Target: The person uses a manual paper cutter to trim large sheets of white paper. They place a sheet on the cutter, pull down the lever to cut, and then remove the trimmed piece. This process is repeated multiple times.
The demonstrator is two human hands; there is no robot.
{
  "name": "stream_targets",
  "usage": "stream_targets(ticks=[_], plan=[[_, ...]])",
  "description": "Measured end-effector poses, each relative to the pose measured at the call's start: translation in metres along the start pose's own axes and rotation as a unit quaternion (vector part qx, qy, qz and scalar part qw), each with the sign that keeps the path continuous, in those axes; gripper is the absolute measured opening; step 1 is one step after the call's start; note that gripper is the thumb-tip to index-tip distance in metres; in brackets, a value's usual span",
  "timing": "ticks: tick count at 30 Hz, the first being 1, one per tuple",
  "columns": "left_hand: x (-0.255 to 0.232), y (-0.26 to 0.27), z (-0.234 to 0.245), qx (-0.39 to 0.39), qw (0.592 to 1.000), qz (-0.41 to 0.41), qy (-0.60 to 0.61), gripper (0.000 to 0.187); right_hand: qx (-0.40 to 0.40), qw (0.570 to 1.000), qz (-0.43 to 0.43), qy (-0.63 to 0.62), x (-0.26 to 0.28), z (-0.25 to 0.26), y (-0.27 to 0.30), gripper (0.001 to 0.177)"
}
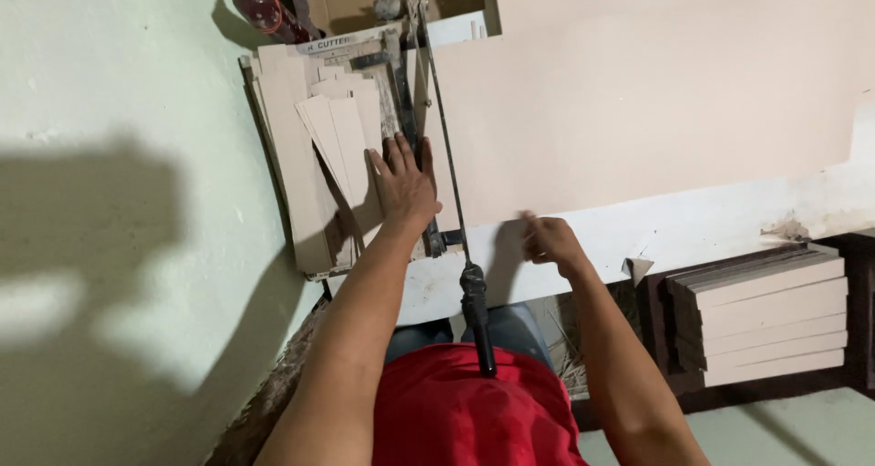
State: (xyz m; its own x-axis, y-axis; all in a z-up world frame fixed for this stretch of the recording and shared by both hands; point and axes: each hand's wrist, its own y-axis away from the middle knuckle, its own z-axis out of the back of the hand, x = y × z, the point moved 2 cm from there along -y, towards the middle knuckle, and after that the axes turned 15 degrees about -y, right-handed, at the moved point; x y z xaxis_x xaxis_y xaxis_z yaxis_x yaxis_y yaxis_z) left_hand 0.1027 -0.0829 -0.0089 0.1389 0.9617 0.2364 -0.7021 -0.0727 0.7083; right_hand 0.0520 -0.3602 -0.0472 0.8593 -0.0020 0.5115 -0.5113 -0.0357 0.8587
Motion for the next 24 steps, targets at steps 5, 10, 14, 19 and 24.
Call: stream_targets(ticks=[5,10,14,19,24], plan=[[-0.005,-0.015,-0.023,0.009,0.999,0.026,-0.041,0.081,0.091,0.904,0.013,0.417,0.100,-0.116,0.195,0.087],[-0.004,-0.014,-0.006,0.015,0.999,0.017,-0.029,0.109,0.048,0.863,0.111,0.491,-0.027,-0.125,0.126,0.083],[-0.011,-0.024,-0.017,-0.005,1.000,0.013,-0.010,0.121,-0.019,0.815,0.250,0.523,-0.101,-0.096,0.070,0.083],[0.009,0.009,0.005,-0.041,0.997,-0.023,-0.052,0.108,0.063,0.930,0.107,0.345,0.014,-0.114,0.171,0.086],[-0.037,-0.043,-0.095,-0.098,0.980,-0.167,0.039,0.062,0.135,0.947,0.027,0.290,0.063,-0.088,0.162,0.080]])
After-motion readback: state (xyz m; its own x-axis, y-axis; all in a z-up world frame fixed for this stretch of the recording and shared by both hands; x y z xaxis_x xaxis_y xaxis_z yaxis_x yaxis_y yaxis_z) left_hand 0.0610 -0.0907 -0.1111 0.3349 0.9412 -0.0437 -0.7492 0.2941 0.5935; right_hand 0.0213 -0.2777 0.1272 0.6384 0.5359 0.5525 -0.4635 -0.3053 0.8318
